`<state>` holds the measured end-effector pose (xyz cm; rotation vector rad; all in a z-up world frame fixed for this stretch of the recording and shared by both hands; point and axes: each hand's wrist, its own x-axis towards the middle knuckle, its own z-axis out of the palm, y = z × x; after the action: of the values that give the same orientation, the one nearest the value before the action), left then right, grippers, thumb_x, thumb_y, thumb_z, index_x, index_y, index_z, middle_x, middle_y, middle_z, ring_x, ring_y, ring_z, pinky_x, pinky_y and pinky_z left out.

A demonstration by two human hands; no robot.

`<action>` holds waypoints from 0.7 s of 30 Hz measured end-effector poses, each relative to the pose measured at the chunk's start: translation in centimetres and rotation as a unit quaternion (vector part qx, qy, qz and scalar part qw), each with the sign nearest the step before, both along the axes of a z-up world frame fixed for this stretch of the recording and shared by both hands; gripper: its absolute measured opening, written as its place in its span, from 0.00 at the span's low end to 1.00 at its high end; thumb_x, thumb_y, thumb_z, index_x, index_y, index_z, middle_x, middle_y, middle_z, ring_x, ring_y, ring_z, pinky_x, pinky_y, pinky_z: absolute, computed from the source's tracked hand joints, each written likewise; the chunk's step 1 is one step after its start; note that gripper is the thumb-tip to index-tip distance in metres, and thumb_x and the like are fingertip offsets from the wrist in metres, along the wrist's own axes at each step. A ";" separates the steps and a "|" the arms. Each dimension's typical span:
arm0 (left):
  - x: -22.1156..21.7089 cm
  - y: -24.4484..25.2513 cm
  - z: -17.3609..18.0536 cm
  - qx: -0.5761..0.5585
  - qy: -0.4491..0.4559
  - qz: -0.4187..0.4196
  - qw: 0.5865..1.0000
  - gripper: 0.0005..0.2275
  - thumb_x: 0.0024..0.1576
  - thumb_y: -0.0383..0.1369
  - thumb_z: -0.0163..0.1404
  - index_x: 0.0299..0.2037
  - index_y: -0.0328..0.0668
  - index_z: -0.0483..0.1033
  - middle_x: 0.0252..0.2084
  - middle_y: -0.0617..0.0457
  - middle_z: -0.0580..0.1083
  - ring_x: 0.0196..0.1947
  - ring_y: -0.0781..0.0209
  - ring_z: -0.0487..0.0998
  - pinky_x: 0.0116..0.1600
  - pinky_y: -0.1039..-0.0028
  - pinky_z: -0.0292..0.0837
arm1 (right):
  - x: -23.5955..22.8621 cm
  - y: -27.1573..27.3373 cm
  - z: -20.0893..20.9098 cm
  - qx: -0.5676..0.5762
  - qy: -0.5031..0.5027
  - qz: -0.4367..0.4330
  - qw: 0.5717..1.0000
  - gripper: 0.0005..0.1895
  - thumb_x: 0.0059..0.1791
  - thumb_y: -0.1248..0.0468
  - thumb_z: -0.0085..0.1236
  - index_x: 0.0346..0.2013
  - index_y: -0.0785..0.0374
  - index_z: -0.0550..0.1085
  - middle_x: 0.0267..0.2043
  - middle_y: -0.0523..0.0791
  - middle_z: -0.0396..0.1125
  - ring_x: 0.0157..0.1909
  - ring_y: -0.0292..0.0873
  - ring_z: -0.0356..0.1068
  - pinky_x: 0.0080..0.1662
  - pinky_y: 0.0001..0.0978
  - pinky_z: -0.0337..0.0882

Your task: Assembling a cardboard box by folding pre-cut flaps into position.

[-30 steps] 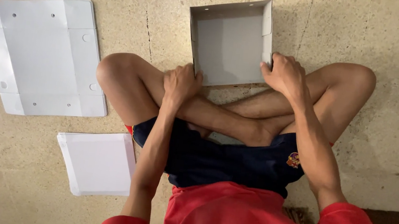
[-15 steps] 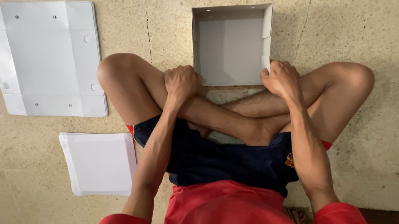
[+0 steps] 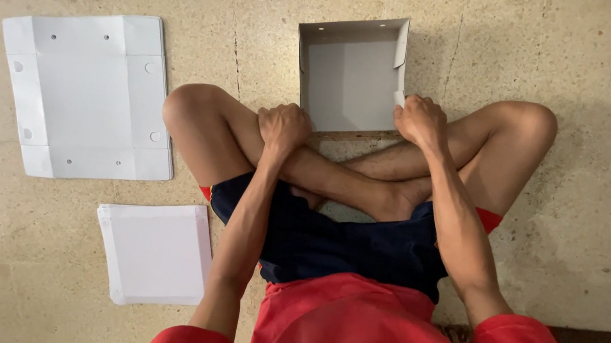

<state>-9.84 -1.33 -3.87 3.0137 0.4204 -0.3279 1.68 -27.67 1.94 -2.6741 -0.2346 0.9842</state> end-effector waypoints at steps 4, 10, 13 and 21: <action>-0.4 -0.8 2.1 -0.003 0.005 0.014 1.000 0.14 0.55 0.37 0.39 0.24 0.51 0.78 0.17 0.54 0.73 0.21 0.54 0.77 0.37 0.66 0.50 | -1.0 0.1 0.8 0.022 -0.020 -0.005 1.000 0.26 0.53 0.55 0.44 0.44 0.81 0.75 0.40 0.70 0.70 0.44 0.77 0.70 0.43 0.68 0.72; -0.9 -1.3 3.1 -0.010 -0.018 0.029 0.999 0.16 0.58 0.39 0.38 0.23 0.50 0.76 0.19 0.53 0.75 0.23 0.50 0.79 0.39 0.62 0.55 | -2.4 0.2 2.7 0.010 -0.071 -0.057 0.996 0.27 0.52 0.51 0.46 0.42 0.78 0.76 0.38 0.66 0.72 0.43 0.72 0.73 0.41 0.65 0.73; -1.4 -2.2 8.2 -0.047 -0.090 0.036 0.994 0.13 0.62 0.38 0.38 0.33 0.40 0.73 0.24 0.44 0.77 0.29 0.44 0.82 0.45 0.54 0.66 | -4.4 0.9 5.5 0.062 -0.136 -0.070 0.986 0.28 0.54 0.52 0.47 0.44 0.82 0.72 0.39 0.69 0.70 0.42 0.73 0.72 0.40 0.64 0.74; -2.6 -3.7 13.9 -0.153 -0.034 -0.018 0.987 0.34 0.67 0.46 0.37 0.74 0.28 0.37 0.76 0.32 0.44 0.69 0.43 0.63 0.66 0.53 0.62 | -9.2 2.5 7.5 0.175 -0.322 -0.003 0.930 0.41 0.57 0.52 0.51 0.71 0.81 0.47 0.69 0.72 0.44 0.70 0.72 0.48 0.64 0.63 0.56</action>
<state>-12.47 -5.05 10.04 2.7247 0.2807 -0.2648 -7.55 -25.20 9.47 -2.5550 -0.4785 0.0116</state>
